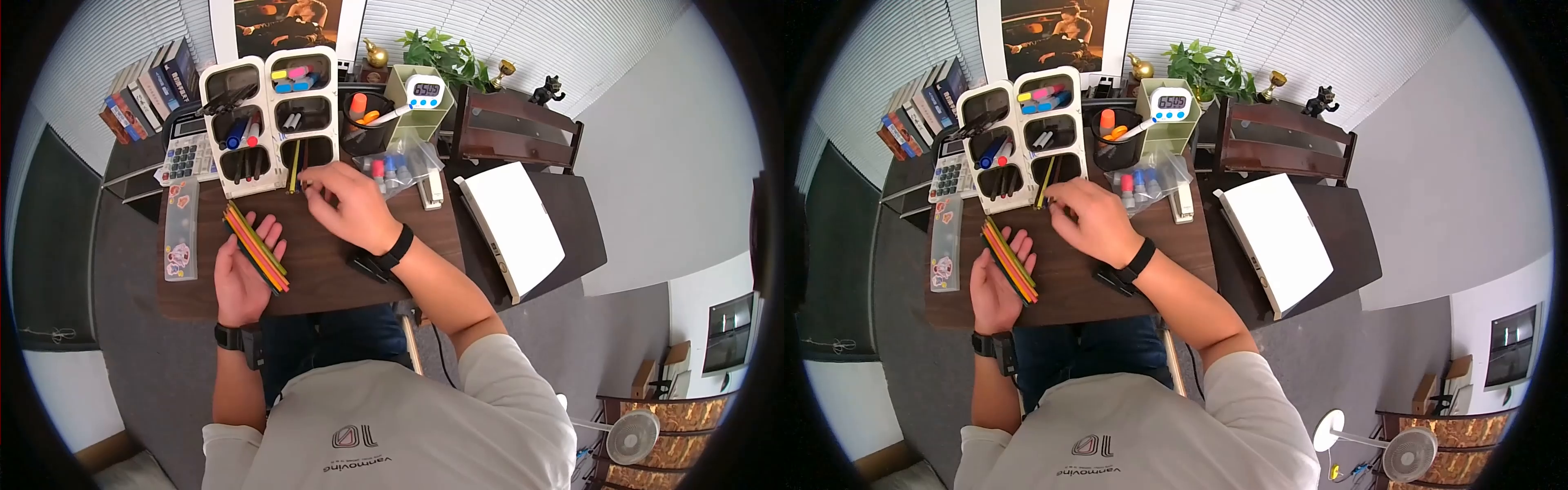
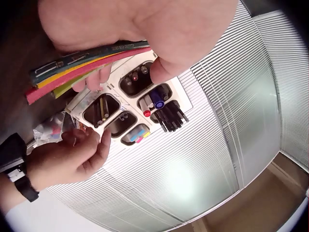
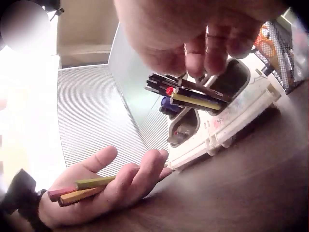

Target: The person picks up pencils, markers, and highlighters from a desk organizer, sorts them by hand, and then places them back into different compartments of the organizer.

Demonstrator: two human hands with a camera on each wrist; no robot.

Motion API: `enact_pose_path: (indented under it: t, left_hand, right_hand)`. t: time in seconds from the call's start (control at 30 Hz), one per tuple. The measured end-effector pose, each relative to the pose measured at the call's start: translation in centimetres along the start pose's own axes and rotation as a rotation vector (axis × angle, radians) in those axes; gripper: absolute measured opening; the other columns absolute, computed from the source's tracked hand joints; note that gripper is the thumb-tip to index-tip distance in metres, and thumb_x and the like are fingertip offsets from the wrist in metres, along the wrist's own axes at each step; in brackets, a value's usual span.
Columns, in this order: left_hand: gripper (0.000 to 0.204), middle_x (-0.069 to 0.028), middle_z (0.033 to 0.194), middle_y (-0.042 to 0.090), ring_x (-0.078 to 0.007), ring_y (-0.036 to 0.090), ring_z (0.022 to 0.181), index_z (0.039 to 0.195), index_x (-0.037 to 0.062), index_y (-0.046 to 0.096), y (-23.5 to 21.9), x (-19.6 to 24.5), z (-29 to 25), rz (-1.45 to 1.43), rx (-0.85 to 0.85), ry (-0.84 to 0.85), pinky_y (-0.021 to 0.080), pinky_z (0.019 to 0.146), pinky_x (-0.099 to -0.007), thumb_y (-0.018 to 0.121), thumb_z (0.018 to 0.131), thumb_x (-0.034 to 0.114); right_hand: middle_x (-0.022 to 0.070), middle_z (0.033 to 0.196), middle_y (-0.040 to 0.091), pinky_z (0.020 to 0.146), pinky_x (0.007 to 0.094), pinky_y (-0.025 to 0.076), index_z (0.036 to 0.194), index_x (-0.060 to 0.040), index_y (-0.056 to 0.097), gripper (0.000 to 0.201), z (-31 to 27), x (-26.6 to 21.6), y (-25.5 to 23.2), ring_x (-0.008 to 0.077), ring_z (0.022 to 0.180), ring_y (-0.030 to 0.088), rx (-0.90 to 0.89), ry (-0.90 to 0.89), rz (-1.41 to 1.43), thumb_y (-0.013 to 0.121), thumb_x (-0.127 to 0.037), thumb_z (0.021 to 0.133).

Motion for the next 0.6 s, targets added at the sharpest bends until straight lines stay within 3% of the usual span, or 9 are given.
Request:
enact_pose_path:
  t: [0.07, 0.1, 0.13, 0.2, 0.27, 0.47, 0.53, 0.6]
  left_hand:
    - [0.060, -0.0232, 0.157, 0.042, -0.0328, 0.044, 0.143, 0.155, 0.0039, 0.034, -0.1, 0.1, 0.0, -0.048, 0.029, 0.003, 0.033, 0.120, -0.0478, 0.045, 0.106, 0.037]
    - [0.060, -0.0232, 0.157, 0.042, -0.0328, 0.044, 0.143, 0.155, 0.0039, 0.034, -0.1, 0.1, 0.0, -0.048, 0.035, 0.011, 0.033, 0.120, -0.0478, 0.045, 0.106, 0.037]
    - [0.060, -0.0240, 0.157, 0.041, -0.0337, 0.043, 0.144, 0.154, 0.0037, 0.034, 0.1, 0.0, 0.1, -0.071, 0.008, 0.012, 0.033, 0.121, -0.0481, 0.045, 0.106, 0.037]
    - [0.060, -0.0248, 0.157, 0.041, -0.0345, 0.042, 0.144, 0.154, 0.0035, 0.034, 0.2, 0.1, 0.0, -0.085, -0.004, 0.017, 0.032, 0.121, -0.0483, 0.045, 0.106, 0.036]
    - [0.060, -0.0255, 0.156, 0.042, -0.0356, 0.042, 0.145, 0.154, 0.0035, 0.034, 0.3, 0.1, 0.1, -0.055, -0.012, 0.012, 0.031, 0.122, -0.0486, 0.046, 0.105, 0.036]
    - [0.059, -0.0252, 0.156, 0.042, -0.0356, 0.041, 0.146, 0.153, 0.0040, 0.035, 0.1, 0.0, 0.1, -0.085, -0.014, 0.010, 0.033, 0.121, -0.0506, 0.046, 0.105, 0.037]
    - [0.060, -0.0249, 0.156, 0.042, -0.0357, 0.040, 0.147, 0.153, 0.0043, 0.035, 0.0, 0.1, 0.2, -0.068, -0.018, 0.011, 0.033, 0.121, -0.0509, 0.047, 0.105, 0.037]
    - [0.061, -0.0245, 0.158, 0.040, -0.0358, 0.039, 0.148, 0.154, 0.0055, 0.035, -0.1, -0.1, 0.2, -0.059, 0.002, -0.003, 0.033, 0.121, -0.0530, 0.047, 0.104, 0.038]
  right_hand:
    - [0.0083, 0.091, 0.073, 0.062, 0.0305, 0.053, 0.114, -0.0056, 0.072, 0.024, -0.5, -1.2, 0.9, 0.0184, 0.068, 0.067, -0.187, -0.071, 0.196, 0.070, -0.008, 0.090]
    - [0.0091, 0.082, 0.072, 0.061, 0.0355, 0.054, 0.106, -0.0085, 0.073, 0.018, -0.8, -2.0, 2.0, 0.0262, 0.067, 0.069, -0.269, -0.067, 0.282, 0.070, -0.015, 0.089]
    - [0.0089, 0.083, 0.073, 0.062, 0.0358, 0.055, 0.108, -0.0109, 0.074, 0.020, -1.6, -2.3, 3.6, 0.0258, 0.067, 0.070, -0.469, -0.021, 0.372, 0.070, -0.017, 0.089]
    - [0.0088, 0.084, 0.073, 0.062, 0.0368, 0.055, 0.109, -0.0126, 0.074, 0.021, -3.0, -3.3, 5.3, 0.0257, 0.066, 0.070, -0.654, -0.016, 0.353, 0.071, -0.020, 0.089]
    - [0.0080, 0.085, 0.073, 0.062, 0.0370, 0.055, 0.111, -0.0139, 0.074, 0.023, -3.6, -3.5, 6.2, 0.0254, 0.066, 0.070, -0.687, -0.057, 0.346, 0.073, -0.021, 0.088]
    - [0.0064, 0.089, 0.073, 0.059, 0.0323, 0.054, 0.108, -0.0120, 0.075, 0.023, -2.1, -3.6, 4.0, 0.0206, 0.068, 0.071, -0.515, -0.058, 0.323, 0.077, -0.018, 0.086]
    - [0.0061, 0.090, 0.074, 0.058, 0.0304, 0.054, 0.103, -0.0090, 0.075, 0.020, -1.2, -4.0, 1.7, 0.0185, 0.068, 0.070, -0.225, -0.154, 0.450, 0.078, -0.009, 0.084]
    - [0.0064, 0.092, 0.076, 0.057, 0.0252, 0.051, 0.103, -0.0024, 0.074, 0.019, -1.0, -3.5, -0.6, 0.0126, 0.070, 0.068, -0.017, -0.231, 0.353, 0.075, 0.001, 0.084]
Point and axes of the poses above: each hand's wrist, its own z-axis towards the middle knuckle, its own y-axis out of the palm, x = y × z, the point moved 7 cm from there along z, towards the middle knuckle
